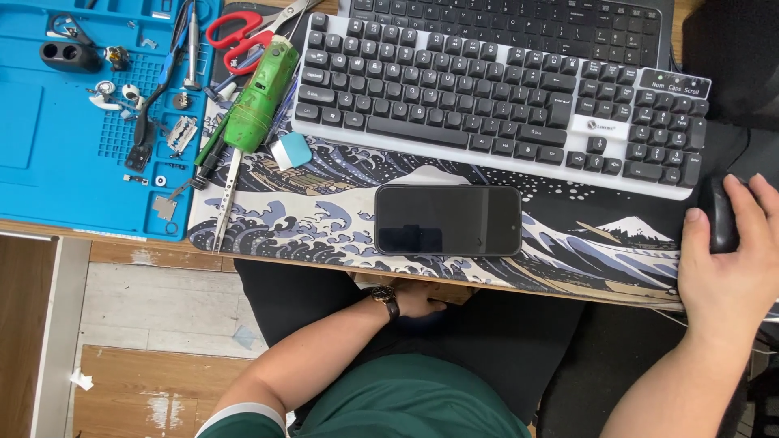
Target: The person is entering repair information into a computer while checking a smartphone with a service tag.
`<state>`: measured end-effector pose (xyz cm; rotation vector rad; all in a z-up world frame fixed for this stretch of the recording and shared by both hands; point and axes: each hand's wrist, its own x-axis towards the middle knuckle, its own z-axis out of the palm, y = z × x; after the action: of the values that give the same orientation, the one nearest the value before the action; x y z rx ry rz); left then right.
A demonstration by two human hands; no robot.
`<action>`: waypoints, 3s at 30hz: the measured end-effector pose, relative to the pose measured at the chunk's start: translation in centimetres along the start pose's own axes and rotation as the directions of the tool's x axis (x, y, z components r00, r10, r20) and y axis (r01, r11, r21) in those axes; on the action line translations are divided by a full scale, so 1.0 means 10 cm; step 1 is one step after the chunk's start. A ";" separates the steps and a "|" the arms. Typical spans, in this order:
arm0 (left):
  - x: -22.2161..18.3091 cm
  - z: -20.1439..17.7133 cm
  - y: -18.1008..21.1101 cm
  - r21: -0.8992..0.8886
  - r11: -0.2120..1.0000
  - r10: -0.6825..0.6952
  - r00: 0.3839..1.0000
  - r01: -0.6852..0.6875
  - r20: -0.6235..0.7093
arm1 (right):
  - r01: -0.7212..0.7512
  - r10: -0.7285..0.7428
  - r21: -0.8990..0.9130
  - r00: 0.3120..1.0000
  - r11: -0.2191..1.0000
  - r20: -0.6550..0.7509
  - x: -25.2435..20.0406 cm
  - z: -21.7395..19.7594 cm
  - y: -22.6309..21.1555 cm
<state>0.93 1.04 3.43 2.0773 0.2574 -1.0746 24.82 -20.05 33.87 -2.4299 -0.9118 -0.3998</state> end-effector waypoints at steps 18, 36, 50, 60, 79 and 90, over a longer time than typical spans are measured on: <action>-0.05 -0.02 0.02 -0.127 0.992 0.004 1.000 0.000 0.028 | 0.003 -0.005 -0.044 0.999 0.999 -0.036 -0.04 0.04 0.01; -0.09 -0.08 0.06 -0.028 0.999 -0.020 0.999 0.021 0.051 | 0.038 -0.041 -0.078 0.999 0.996 -0.036 -0.01 0.03 0.05; -0.10 -0.07 0.07 -0.047 0.998 -0.027 0.998 0.030 0.055 | 0.133 -0.143 -0.142 0.988 0.981 -0.065 -0.03 0.06 0.21; 0.35 0.33 -0.19 -0.170 0.971 0.148 0.980 -0.170 -0.132 | -0.139 0.136 -0.056 0.989 0.989 -0.050 0.01 0.00 -0.13; 0.39 0.38 -0.23 -0.233 0.951 0.175 0.974 -0.206 -0.145 | -0.011 0.011 0.001 1.000 1.000 -0.016 -0.03 0.02 0.00; 0.35 0.32 -0.19 -0.173 0.968 0.159 0.977 -0.183 -0.143 | 0.025 -0.028 -0.055 0.998 0.998 -0.056 -0.05 0.05 0.06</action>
<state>0.23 -0.54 -1.42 1.9638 0.2268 -0.7846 24.90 -20.41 33.03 -2.4439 -0.9212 -0.5071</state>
